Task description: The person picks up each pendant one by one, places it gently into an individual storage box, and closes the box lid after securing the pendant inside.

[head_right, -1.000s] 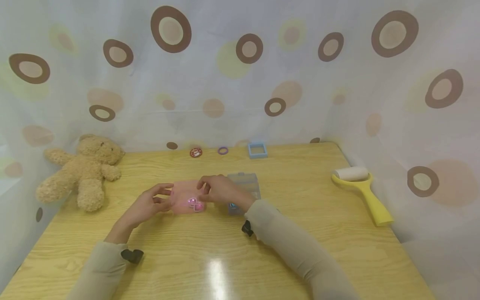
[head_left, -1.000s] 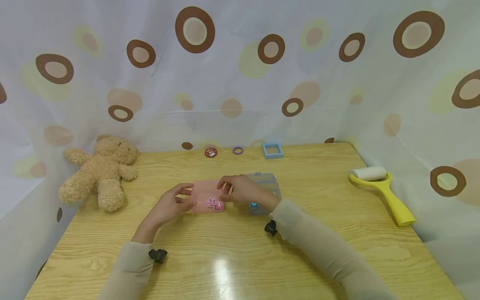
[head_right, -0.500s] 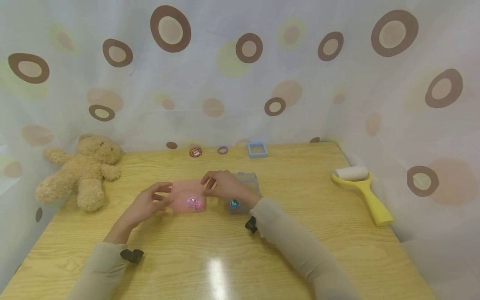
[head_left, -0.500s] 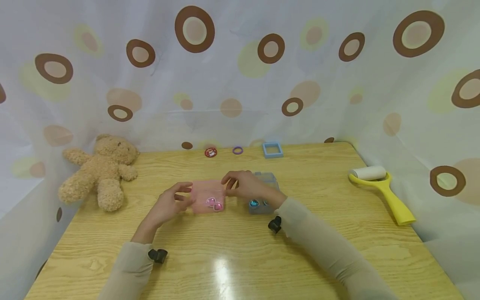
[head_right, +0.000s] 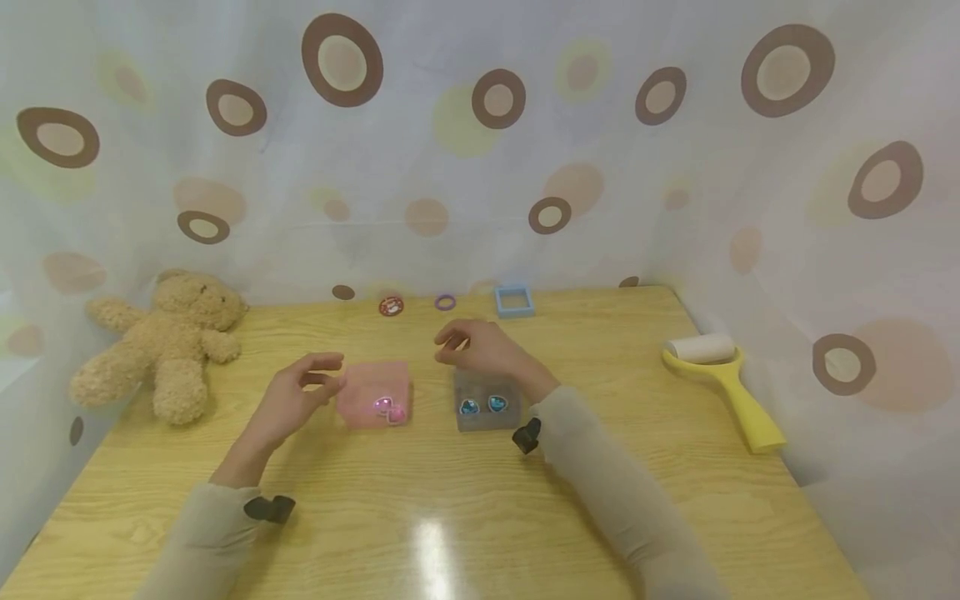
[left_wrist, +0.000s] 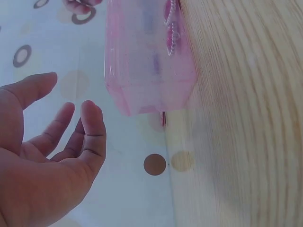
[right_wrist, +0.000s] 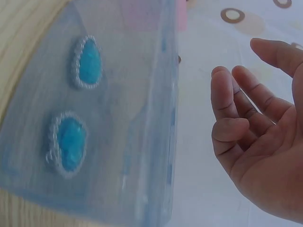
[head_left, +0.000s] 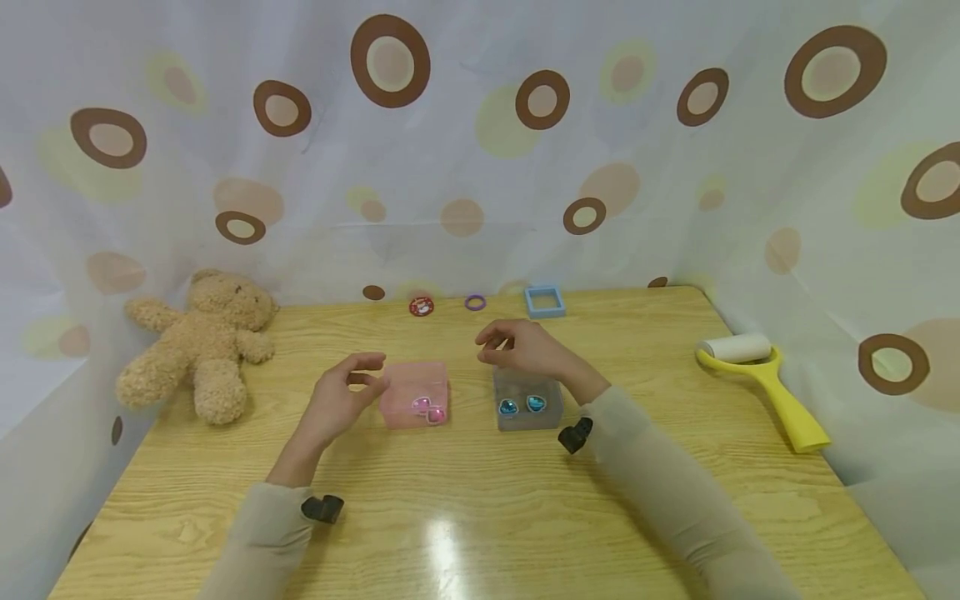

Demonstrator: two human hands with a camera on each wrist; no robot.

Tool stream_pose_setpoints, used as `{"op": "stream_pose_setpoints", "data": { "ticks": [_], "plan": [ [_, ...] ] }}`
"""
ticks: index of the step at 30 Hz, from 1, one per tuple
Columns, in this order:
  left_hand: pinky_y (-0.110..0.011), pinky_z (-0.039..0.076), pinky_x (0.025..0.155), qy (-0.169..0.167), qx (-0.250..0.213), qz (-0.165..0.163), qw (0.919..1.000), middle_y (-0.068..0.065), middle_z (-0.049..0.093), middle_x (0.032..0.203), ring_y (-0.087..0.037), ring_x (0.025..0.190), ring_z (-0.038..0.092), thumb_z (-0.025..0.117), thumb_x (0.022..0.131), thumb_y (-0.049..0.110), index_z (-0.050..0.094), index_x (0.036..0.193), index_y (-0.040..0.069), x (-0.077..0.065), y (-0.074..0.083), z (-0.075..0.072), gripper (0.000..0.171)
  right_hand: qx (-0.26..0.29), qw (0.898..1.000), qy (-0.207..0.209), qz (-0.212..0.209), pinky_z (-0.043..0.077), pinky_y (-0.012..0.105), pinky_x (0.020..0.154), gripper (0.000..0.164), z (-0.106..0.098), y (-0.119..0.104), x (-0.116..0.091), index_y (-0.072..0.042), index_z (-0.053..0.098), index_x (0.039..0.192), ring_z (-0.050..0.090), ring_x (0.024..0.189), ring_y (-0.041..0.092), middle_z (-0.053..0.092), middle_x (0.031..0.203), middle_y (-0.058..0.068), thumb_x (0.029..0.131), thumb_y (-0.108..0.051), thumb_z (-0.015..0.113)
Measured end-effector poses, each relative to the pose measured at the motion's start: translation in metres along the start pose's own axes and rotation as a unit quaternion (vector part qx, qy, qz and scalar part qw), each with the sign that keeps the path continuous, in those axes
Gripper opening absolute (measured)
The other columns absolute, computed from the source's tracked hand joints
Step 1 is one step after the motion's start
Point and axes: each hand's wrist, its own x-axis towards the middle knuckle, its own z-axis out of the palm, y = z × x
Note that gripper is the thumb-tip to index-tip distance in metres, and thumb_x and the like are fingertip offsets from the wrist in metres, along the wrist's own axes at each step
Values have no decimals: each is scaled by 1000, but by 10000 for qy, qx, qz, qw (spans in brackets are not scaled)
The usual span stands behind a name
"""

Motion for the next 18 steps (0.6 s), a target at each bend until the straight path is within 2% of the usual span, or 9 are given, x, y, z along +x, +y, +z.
{"op": "stream_pose_setpoints", "data": {
  "ticks": [5,11,14,18],
  "plan": [
    [-38,57,88,-47,-397,29,9992,-18,56,138,-35,121,59,67,97,26,56,138,11,1,8,6,44,175,9997,86,148,56,34,74,26,-12,10,-5,-14,66,120,69,87,31,69,108,6,99,-28,63],
    [-28,58,84,-4,-706,144,9974,-19,56,138,-32,119,60,67,97,20,58,135,8,3,14,15,41,291,9986,204,402,58,44,82,26,-24,22,-10,-14,66,120,70,93,34,69,110,9,100,-29,61],
    [-27,59,83,-36,-833,159,9964,-20,56,137,-31,118,61,66,97,18,58,134,8,5,17,22,39,234,9980,263,527,57,44,83,28,-30,28,-13,-14,66,121,69,96,35,69,111,9,100,-32,61],
    [-32,58,86,-128,-918,153,9956,-17,58,136,-30,117,61,67,96,19,59,133,11,8,22,34,38,38,9966,387,723,55,38,80,29,-38,39,-18,-16,65,122,69,96,33,68,112,7,101,-34,60]
  ]
}}
